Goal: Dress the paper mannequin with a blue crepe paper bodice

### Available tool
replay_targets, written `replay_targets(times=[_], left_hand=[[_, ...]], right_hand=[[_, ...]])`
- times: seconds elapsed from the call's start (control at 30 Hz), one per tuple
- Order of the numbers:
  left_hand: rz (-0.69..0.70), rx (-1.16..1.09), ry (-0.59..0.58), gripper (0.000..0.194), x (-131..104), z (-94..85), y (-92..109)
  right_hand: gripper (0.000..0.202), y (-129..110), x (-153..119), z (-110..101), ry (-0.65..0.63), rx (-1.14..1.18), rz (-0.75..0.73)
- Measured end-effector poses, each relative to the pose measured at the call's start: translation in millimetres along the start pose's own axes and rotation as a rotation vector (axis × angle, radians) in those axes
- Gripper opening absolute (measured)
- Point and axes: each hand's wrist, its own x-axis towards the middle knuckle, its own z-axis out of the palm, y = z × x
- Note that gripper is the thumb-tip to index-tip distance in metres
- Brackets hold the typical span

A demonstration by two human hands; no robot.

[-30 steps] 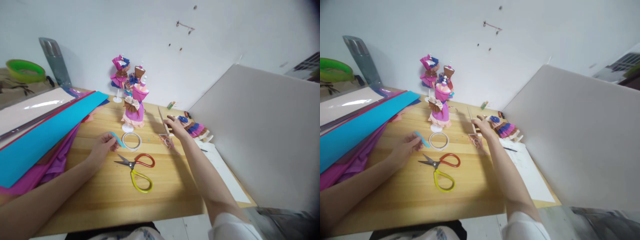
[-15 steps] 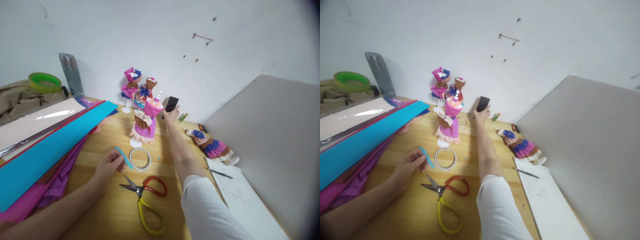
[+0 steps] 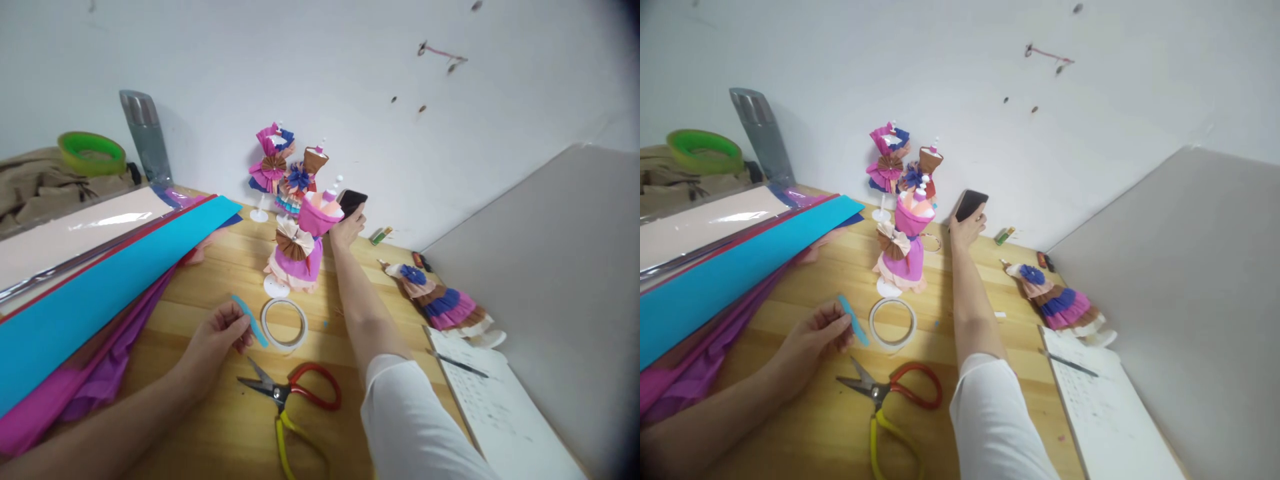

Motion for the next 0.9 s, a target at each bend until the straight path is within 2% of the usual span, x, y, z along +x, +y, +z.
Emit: replay_targets(times=[0.17, 0.47, 0.73, 0.9], left_hand=[[-0.009, 0.001, 0.000, 0.040, -1.0, 0.1, -0.4], [-0.034, -0.013, 0.000, 0.044, 2.1, -1.1, -4.4], [-0.036, 0.013, -0.009, 0.044, 0.6, -0.7, -2.5], [-0.045, 0.013, 0.005, 0.046, 0.6, 0.2, -2.8]], right_hand=[[0.082, -0.7, 3.2, -2.2, 0.016, -0.056, -0.006], [0.087, 2.9, 10.0, -3.3, -0.005, -0.016, -0.026], [0.082, 6.8, 11.2, 2.7, 0.055, 0.063, -0.067], [0.078, 4.7, 14.6, 5.1, 0.081, 0.120, -0.039]])
